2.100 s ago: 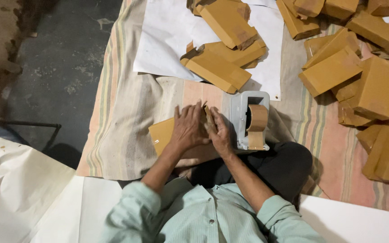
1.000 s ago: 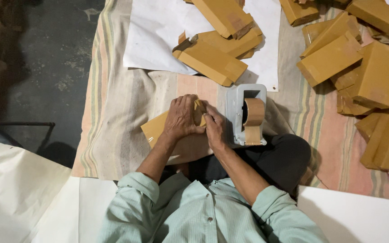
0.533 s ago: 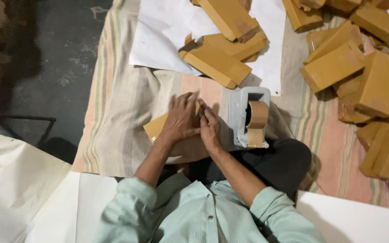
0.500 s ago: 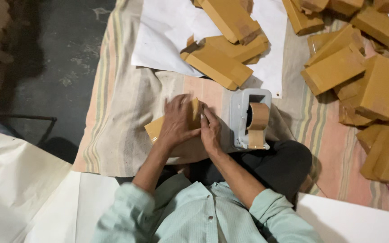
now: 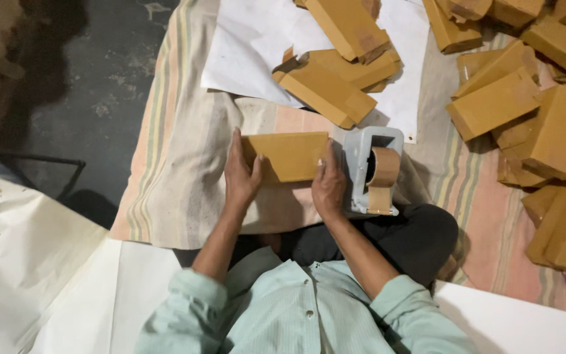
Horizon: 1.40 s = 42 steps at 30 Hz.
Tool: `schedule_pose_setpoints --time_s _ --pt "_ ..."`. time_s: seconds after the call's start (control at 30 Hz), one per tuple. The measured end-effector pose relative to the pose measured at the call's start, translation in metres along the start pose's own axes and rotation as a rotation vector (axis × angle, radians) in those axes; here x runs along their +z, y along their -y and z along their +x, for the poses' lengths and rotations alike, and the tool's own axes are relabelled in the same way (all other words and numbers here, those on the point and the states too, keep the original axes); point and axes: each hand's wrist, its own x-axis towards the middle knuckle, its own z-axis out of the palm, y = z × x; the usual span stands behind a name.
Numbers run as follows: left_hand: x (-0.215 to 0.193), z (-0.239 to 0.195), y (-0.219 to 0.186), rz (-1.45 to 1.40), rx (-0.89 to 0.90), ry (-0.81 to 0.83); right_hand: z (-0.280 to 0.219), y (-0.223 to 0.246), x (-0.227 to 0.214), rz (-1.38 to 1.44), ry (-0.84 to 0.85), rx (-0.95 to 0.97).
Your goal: The person sits on a cloth on the floor and repeatedly picks up small cardboard boxes, folds their flaps, and seals them using a handheld tape dispenser. Sealed boxes are placed into a growing stack to the right.
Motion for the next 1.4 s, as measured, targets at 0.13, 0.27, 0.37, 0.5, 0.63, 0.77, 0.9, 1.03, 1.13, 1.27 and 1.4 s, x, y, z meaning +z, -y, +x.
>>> schedule_pose_setpoints --time_s 0.13,0.27,0.37,0.5,0.63,0.77,0.9,1.03,1.13,1.27,1.4 --pt "0.015 0.037 0.013 0.037 -0.048 0.114 0.026 -0.005 0.002 -0.190 -0.049 -0.275" --pt "0.022 0.031 0.025 -0.043 -0.018 0.076 0.037 -0.008 0.004 -0.095 -0.090 -0.460" --pt "0.023 0.032 0.023 -0.089 -0.025 0.076 0.040 -0.004 0.003 0.028 -0.042 -0.345" --pt "0.021 0.037 0.011 -0.153 -0.092 0.141 0.029 0.007 0.002 -0.042 -0.059 -0.272" --pt "0.027 0.040 0.000 -0.108 -0.042 0.124 0.016 0.012 0.004 -0.301 -0.083 -0.288" --pt "0.031 0.048 -0.012 0.064 0.029 0.004 0.022 0.019 -0.001 -0.449 -0.016 -0.402" --pt "0.029 0.051 -0.019 0.271 0.025 -0.050 0.033 0.025 -0.005 -0.466 0.043 -0.369" --pt "0.031 0.045 -0.020 0.454 -0.065 0.108 0.033 0.022 -0.005 -0.424 0.026 -0.383" --pt "0.035 0.025 -0.024 0.623 0.357 0.062 0.033 0.016 -0.003 -0.461 0.015 -0.411" --pt "0.036 -0.013 -0.036 0.639 0.518 0.292 0.033 0.008 -0.004 -0.448 0.079 -0.410" --pt "0.033 0.001 -0.038 0.484 0.552 0.498 0.034 0.003 -0.010 -0.489 0.140 -0.405"
